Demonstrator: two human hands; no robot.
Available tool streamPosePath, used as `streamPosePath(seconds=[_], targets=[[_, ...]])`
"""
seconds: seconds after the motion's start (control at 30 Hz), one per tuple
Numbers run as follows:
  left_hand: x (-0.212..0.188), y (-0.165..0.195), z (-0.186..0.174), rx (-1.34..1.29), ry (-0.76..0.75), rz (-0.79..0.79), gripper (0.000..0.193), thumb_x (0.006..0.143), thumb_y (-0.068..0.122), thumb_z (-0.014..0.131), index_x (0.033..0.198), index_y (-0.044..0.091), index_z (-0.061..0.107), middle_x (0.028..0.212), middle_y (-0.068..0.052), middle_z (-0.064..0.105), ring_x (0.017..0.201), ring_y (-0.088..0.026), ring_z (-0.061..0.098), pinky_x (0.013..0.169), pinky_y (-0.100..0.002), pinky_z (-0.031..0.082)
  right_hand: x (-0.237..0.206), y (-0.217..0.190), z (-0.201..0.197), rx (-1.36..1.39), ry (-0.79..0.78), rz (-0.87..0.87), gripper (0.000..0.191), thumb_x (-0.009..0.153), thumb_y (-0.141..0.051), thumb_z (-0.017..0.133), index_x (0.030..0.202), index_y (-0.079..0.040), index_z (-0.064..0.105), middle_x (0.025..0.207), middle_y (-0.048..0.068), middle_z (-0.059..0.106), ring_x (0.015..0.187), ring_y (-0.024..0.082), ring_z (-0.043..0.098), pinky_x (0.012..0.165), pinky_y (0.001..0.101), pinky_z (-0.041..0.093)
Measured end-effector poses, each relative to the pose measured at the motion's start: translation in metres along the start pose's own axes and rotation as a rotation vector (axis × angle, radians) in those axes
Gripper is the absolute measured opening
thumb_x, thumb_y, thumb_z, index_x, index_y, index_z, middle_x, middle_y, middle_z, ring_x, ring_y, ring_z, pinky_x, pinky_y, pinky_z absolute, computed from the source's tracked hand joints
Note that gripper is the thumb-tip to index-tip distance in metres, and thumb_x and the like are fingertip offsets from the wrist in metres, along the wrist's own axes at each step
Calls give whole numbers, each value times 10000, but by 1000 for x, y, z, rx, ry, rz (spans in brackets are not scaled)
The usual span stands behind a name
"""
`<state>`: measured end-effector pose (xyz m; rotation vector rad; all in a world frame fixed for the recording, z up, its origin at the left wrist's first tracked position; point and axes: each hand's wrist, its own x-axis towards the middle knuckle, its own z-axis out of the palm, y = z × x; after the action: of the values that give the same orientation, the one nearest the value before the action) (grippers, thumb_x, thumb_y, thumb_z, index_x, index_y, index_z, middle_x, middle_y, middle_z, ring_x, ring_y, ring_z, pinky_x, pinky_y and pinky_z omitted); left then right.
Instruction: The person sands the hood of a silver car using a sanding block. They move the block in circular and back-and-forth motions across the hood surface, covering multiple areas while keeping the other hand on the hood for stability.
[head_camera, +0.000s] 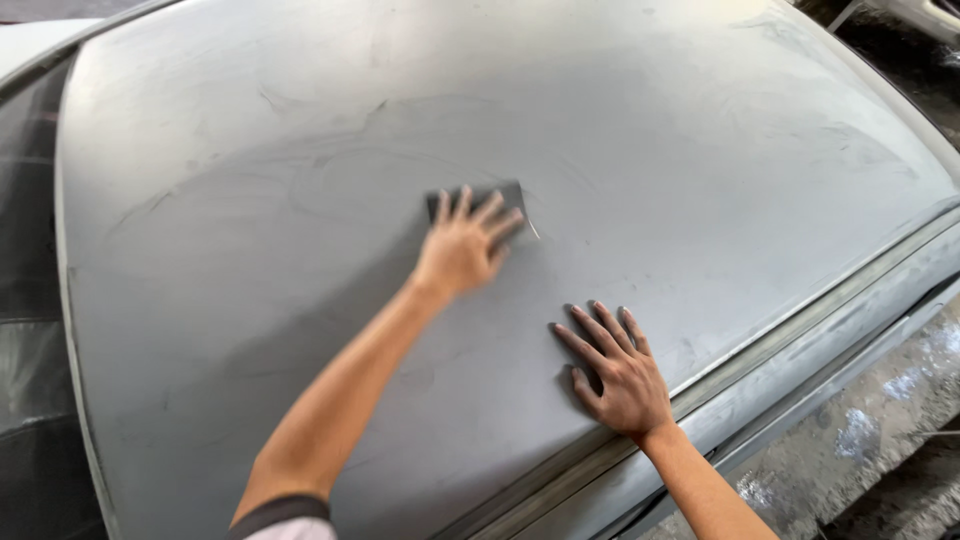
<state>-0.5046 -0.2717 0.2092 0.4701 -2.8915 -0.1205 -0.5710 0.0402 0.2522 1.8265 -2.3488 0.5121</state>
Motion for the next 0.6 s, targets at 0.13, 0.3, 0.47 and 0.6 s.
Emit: streamPosePath(seconds=[0.13,0.3,0.47,0.6], targets=[[19,-134,-37,-14,174,-308,544,1048,473,417,1577,353,398,1666,-74,289,1520,-448,227,1222,-664,118,-3,2,2,-12,-13,10,622,865,-324,571,1483,-289,514,1587,16,433,1504,258,318,1265,489,159],[-64,-133,-37,-95,157,-484,529,1068,437,400,1584,319,392,1667,-138,305,1479,-601,144,1143,-788,83,-1,4,3,7,-3,-8,629,861,-314,566,1486,-283,508,1594,20,418,1506,260,313,1262,482,156],[2,-17,0,-2,52,69,519,1038,457,464,1551,379,457,1633,-40,411,1517,-443,318,1261,-602,203,1,1,2,8,-3,3,618,862,-318,564,1477,-290,515,1596,7,419,1508,252,315,1272,488,147],[67,-101,-25,9,51,-223,534,1038,576,428,1489,299,495,1611,-55,382,1484,-398,305,1210,-593,213,-2,2,3,-6,-16,24,625,860,-297,560,1483,-284,518,1600,3,425,1515,250,322,1279,479,156]])
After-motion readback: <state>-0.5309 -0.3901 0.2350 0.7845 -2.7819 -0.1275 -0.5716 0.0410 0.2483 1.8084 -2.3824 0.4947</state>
